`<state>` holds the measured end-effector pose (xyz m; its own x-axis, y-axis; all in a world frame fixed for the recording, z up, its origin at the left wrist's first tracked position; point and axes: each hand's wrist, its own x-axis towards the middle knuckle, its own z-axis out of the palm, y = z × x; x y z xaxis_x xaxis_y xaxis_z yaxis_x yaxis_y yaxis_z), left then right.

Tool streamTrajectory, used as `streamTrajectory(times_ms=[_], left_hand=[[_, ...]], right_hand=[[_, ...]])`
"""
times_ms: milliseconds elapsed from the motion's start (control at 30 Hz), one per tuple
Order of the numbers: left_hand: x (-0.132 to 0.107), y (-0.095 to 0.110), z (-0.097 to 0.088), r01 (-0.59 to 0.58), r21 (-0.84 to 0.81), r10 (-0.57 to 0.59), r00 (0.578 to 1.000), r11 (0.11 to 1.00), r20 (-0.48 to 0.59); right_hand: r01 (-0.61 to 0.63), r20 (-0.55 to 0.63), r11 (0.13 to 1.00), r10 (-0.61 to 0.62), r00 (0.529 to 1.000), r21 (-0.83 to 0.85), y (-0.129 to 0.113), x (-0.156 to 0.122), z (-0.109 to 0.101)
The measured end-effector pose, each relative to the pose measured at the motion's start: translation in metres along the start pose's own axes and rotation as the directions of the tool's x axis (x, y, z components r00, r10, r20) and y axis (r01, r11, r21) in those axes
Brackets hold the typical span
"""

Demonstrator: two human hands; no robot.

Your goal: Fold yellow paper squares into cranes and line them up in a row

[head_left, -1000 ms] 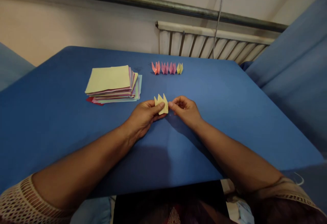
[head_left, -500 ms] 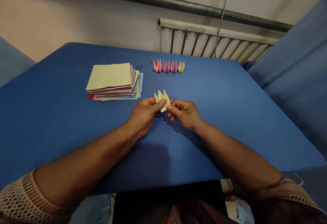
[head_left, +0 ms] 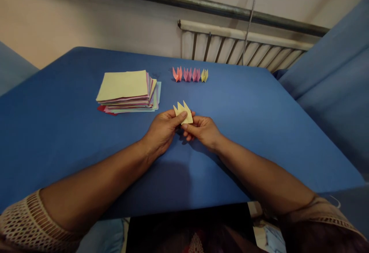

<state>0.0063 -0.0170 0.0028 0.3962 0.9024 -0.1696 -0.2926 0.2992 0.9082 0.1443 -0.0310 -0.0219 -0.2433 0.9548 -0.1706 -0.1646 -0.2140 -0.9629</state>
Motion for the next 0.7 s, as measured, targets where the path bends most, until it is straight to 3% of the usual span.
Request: streamTrajectory(times_ms=[267,500,700], left_hand=[[-0.002,0.002,0.001,-0.015,-0.009,0.015,1.000,1.000,-0.006],[-0.002,0.001,0.000,-0.011,-0.009,0.010,0.999,1.000,-0.033],[0.002,0.002,-0.008,-0.028,0.109,0.044,0.989,0.994,-0.143]], right_hand=[[0.047,-0.026,0.999,-0.048,0.999,-0.017,0.002,-0.001,0.004],[0.083,-0.123,0.991,-0.096,0.988,-0.107,0.004,-0.002,0.010],[0.107,-0.140,0.990,-0.120,0.983,-0.095,0.005,0.003,0.007]])
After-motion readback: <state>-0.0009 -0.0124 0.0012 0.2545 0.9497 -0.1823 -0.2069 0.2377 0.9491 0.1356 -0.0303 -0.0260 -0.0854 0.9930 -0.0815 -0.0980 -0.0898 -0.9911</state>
